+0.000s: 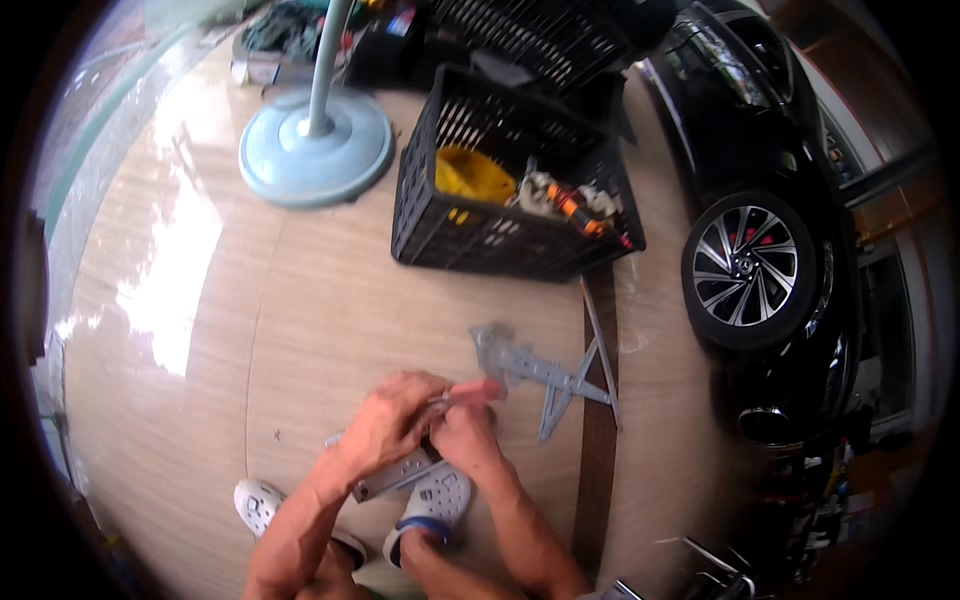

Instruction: The person uses a screwdriver to remove screws from a small black component and then from a larger silver electronic device. They place the screws on the floor and continue to unscrew the device's casing.

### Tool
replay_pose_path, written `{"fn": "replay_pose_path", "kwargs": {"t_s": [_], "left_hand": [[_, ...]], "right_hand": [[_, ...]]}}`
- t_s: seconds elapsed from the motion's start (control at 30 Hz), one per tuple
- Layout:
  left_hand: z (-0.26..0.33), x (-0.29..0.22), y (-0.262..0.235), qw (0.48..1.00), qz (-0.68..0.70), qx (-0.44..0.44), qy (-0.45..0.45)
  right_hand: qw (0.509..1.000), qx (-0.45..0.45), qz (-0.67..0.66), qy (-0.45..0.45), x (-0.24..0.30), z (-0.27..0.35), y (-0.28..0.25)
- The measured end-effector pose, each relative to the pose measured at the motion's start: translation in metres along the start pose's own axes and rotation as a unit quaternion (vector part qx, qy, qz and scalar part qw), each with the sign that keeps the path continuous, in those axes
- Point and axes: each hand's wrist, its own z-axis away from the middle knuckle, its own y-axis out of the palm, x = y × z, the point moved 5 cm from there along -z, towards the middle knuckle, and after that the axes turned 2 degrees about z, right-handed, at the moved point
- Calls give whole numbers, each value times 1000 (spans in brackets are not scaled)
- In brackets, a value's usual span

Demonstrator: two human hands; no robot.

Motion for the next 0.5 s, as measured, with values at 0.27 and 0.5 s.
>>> {"fn": "replay_pose_path", "kwargs": {"t_s": [0.27, 0.5], "left_hand": [[14, 6, 8, 993, -109, -42, 22], [12, 9, 2, 987, -121, -108, -20]], "right_hand": [[996, 64, -18, 61, 29, 0, -11], [996, -10, 83, -43, 5, -10, 11]]}}
